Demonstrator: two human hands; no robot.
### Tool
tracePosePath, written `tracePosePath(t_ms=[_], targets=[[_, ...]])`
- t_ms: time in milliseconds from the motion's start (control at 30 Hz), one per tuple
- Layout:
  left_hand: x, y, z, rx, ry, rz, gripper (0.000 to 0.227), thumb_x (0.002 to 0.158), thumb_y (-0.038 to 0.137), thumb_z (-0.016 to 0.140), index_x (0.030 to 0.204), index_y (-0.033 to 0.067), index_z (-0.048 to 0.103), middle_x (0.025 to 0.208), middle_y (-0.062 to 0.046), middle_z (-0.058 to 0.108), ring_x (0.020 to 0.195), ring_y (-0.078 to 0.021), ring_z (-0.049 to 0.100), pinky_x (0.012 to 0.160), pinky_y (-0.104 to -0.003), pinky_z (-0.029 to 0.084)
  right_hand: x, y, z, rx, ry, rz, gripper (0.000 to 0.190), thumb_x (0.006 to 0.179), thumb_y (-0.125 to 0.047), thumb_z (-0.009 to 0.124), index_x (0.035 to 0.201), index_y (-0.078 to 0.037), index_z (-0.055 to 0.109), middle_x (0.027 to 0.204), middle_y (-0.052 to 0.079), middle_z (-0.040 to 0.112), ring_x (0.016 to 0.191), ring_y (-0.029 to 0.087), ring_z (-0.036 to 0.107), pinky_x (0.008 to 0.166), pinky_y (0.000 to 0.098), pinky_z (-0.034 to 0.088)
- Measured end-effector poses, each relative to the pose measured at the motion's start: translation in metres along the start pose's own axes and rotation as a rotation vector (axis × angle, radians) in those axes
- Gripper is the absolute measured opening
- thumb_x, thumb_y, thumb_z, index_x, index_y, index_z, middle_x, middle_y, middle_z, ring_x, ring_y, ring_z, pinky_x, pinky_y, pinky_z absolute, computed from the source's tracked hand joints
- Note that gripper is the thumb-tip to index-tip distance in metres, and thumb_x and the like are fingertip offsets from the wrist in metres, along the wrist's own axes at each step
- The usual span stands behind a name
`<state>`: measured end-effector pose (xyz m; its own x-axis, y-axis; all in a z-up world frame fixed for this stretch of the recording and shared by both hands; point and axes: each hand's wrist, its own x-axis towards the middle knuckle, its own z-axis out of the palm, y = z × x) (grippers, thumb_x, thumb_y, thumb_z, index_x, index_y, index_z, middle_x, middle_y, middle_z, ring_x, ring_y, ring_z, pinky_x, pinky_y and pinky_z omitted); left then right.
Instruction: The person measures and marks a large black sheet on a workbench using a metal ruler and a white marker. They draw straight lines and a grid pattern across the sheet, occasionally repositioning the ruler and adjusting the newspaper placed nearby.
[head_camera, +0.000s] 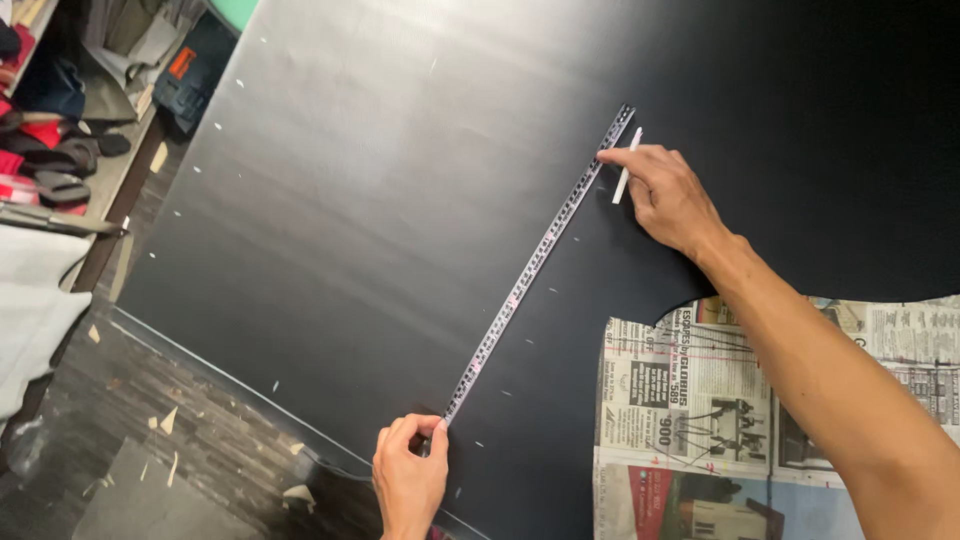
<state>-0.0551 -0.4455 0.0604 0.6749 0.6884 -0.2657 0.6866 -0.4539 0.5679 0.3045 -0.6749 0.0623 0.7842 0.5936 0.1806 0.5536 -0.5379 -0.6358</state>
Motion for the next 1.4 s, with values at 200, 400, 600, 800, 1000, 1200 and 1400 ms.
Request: tracePosePath(t_ms=[200,400,600,800,1000,1200,1400], targets=[[-0.017,0.001,0.006,0.011,0.0,-0.092,0.008,0.08,0.018,0.079,0.084,0.0117,0.076,0.074,0.002,0.068,0.074,-0.0169,0.064,0.069,-0.034,0.053,-0.006,0.02,0.01,0.016,0.032,-0.068,0.044,0.096,0.006,0.056,0.132,-0.015,0.068,0.134,0.013,0.066,0.117,0.033,0.059,0.103,0.0416,0.046],[-0.023,-0.001,0.014,0.038,0.002,-0.115,0.007,0.079,0.018,0.079,0.083,0.0122,0.077,0.074,0.003,0.069,0.073,-0.0152,0.064,0.066,-0.034,0.054,-0.015,0.032,0.014,0.0,0.082,-0.143,0.043,0.097,0.007,0.059,0.134,-0.013,0.067,0.133,0.014,0.066,0.12,0.033,0.061,0.105,0.0434,0.048],[-0.023,-0.004,0.016,0.068,-0.005,-0.12,0.006,0.08,0.018,0.079,0.082,0.0125,0.076,0.073,0.003,0.068,0.075,-0.0149,0.065,0.066,-0.034,0.053,-0.017,0.032,0.015,-0.001,0.092,-0.151,0.044,0.095,0.007,0.059,0.134,-0.012,0.067,0.131,0.014,0.067,0.117,0.032,0.061,0.103,0.043,0.049],[-0.025,-0.006,0.016,0.086,-0.012,-0.142,0.008,0.081,0.019,0.079,0.082,0.012,0.076,0.074,0.003,0.068,0.074,-0.015,0.065,0.067,-0.033,0.053,-0.018,0.033,0.018,0.0,0.073,-0.141,0.043,0.098,0.006,0.057,0.135,-0.014,0.067,0.128,0.012,0.069,0.118,0.03,0.062,0.105,0.0431,0.048],[-0.022,-0.009,0.017,0.081,-0.035,-0.149,0.006,0.08,0.019,0.079,0.08,0.0131,0.076,0.072,0.004,0.068,0.075,-0.0131,0.065,0.068,-0.032,0.054,-0.016,0.035,0.016,0.122,0.146,-0.115,0.038,0.103,-0.002,0.057,0.137,-0.013,0.066,0.128,0.011,0.068,0.117,0.027,0.065,0.105,0.0414,0.05],[-0.022,-0.02,0.021,0.088,-0.031,-0.162,0.005,0.08,0.018,0.079,0.08,0.0139,0.076,0.071,0.004,0.068,0.074,-0.0126,0.065,0.07,-0.032,0.055,0.014,0.061,-0.004,0.482,0.27,0.215,0.026,0.114,-0.015,0.056,0.136,-0.009,0.068,0.102,0.005,0.071,0.093,0.011,0.064,0.083,0.0273,0.054],[-0.019,-0.029,0.025,0.081,-0.01,-0.103,0.005,0.079,0.018,0.079,0.08,0.014,0.077,0.069,0.004,0.068,0.073,-0.0132,0.064,0.067,-0.032,0.055,0.042,0.081,-0.011,0.582,0.202,0.243,0.02,0.108,-0.017,0.063,0.118,-0.002,0.072,0.097,0.003,0.074,0.087,0.008,0.069,0.075,0.0232,0.055]])
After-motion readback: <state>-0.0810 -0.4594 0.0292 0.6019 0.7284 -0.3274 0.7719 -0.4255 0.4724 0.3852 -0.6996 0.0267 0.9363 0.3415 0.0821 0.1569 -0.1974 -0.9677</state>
